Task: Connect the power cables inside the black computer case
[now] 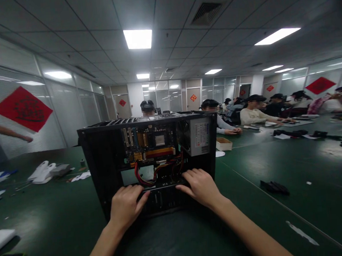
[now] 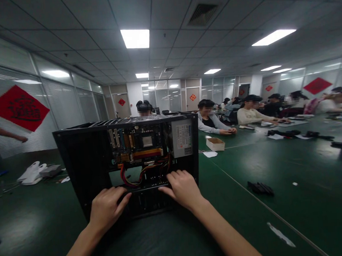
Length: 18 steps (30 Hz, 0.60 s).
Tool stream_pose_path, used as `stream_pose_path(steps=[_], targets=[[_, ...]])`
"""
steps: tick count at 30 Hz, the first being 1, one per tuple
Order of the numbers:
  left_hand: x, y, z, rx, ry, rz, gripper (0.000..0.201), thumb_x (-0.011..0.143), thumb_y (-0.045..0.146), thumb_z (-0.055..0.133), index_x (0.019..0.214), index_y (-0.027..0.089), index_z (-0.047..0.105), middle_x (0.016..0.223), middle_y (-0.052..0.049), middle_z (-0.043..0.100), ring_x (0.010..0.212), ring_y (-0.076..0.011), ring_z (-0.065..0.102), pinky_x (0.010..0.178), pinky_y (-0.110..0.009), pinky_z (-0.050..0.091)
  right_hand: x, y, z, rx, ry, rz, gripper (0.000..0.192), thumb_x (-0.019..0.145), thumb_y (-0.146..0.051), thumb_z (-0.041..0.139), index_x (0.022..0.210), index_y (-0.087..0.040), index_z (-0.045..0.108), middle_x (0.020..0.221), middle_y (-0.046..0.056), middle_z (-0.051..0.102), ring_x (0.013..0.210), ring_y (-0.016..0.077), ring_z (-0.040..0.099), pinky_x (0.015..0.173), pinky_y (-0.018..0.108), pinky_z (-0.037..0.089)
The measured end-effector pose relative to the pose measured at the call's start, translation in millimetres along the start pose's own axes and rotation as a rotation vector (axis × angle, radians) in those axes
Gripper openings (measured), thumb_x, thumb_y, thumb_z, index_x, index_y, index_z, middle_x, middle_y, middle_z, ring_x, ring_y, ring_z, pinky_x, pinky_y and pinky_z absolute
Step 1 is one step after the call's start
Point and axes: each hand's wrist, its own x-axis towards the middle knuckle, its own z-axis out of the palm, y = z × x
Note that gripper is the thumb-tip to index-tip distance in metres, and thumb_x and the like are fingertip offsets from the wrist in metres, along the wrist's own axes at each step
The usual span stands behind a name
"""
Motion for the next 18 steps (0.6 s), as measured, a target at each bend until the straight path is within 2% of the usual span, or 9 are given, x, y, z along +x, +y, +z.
stream_pose_path(steps=[4,8,13,16,18], targets=[[-0.9,1.2,-0.3,-0.002,-0.006,0.003,0.034,0.097,0.038,0.041,0.086,0.02,0.067,0.078,-0.004,0.07,0.07,-0.0197,0.062,0.066,-0.033,0.039,38.9,-35.7,-12.8,0.244,0.005,-0.073,0.032,0.096,-0.043,0.046,0.109,-0.018,0.061,0.103,0.009,0.068,0.1,0.0238,0.058,0.085,0.033,0.042],[-0.9,2.5,-1.9,0.01,0.007,0.012,0.033,0.097,0.032,0.04,0.08,0.02,0.065,0.072,-0.003,0.067,0.066,-0.0191,0.06,0.063,-0.034,0.037,84.3,-69.9,-6.6,0.332,-0.152,-0.032,0.037,0.094,-0.044,0.047,0.118,-0.019,0.059,0.103,0.01,0.069,0.097,0.0244,0.063,0.079,0.032,0.046],[-0.9,2.5,0.1,0.005,0.047,0.017,0.031,0.096,0.03,0.04,0.081,0.019,0.066,0.074,-0.004,0.068,0.067,-0.0186,0.06,0.064,-0.034,0.037,112.4,-87.8,14.1,0.316,-0.441,-0.039,0.041,0.086,-0.051,0.053,0.108,-0.019,0.067,0.101,0.012,0.072,0.094,0.0277,0.067,0.074,0.034,0.048],[-1.7,1.8,2.1,-0.009,0.046,0.018,0.03,0.096,0.03,0.041,0.084,0.02,0.066,0.075,-0.004,0.069,0.067,-0.019,0.06,0.064,-0.035,0.037,114.2,-89.5,18.7,0.323,-0.467,-0.042,0.035,0.082,-0.049,0.057,0.097,-0.021,0.072,0.099,0.011,0.074,0.091,0.0272,0.068,0.072,0.032,0.047],[-2.4,2.2,2.0,-0.017,0.039,0.012,0.029,0.096,0.03,0.041,0.085,0.02,0.066,0.075,-0.004,0.069,0.067,-0.0195,0.06,0.063,-0.035,0.037,113.2,-85.9,17.8,0.38,-0.425,-0.027,0.028,0.079,-0.044,0.061,0.09,-0.022,0.074,0.092,0.009,0.075,0.087,0.0254,0.068,0.067,0.03,0.045]])
